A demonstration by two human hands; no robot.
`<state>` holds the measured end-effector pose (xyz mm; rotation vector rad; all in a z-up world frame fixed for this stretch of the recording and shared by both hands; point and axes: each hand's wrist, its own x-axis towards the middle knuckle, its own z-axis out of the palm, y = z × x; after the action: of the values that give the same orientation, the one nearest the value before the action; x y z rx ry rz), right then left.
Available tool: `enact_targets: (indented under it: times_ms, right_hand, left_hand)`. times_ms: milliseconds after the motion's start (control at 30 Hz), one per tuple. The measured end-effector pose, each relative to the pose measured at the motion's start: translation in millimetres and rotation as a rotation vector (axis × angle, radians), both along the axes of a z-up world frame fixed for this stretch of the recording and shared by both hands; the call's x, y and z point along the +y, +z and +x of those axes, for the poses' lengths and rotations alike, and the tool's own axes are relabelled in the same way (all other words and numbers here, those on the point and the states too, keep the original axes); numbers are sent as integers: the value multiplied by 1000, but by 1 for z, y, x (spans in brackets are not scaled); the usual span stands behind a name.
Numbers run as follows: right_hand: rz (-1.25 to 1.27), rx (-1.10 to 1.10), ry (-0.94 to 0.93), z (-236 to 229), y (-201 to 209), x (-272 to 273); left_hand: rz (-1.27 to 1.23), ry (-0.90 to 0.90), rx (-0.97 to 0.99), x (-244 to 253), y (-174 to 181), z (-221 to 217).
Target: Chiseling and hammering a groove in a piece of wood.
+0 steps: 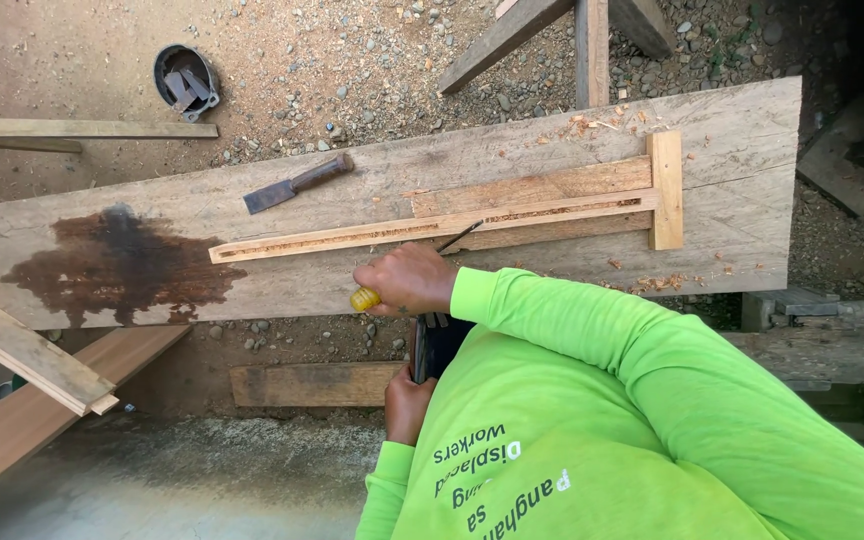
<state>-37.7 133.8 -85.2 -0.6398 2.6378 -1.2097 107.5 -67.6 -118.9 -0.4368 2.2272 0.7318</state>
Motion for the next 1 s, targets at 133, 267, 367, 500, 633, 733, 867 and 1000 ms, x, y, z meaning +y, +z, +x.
enact_targets:
  times_ms: [133, 267, 367, 500, 633, 733, 867, 1000]
  right_hand:
    - [7, -39, -13, 0, -2, 1]
    - [-2, -16, -14, -1, 2, 3]
    - [-19, 8, -18, 0, 1, 3]
    - [-33, 9, -22, 0, 0, 3]
    - [-16, -5, -24, -2, 1, 3]
    - [-5, -16, -24, -3, 0, 4]
    - [-48, -3, -35, -3, -1, 4]
    - [-48, 2, -30, -3, -1, 4]
  left_hand:
    - [18, 3, 1, -2, -1, 0]
    - [39, 27, -1, 0, 3, -2]
    - [50, 34, 3, 2, 7, -4]
    - [49, 26, 3, 2, 9, -5]
    - [39, 4, -4, 1, 5, -5]
    - [15, -24, 1, -2, -1, -4]
    - [-8, -31, -7, -1, 0, -4]
    - [-17, -34, -21, 1, 2, -6]
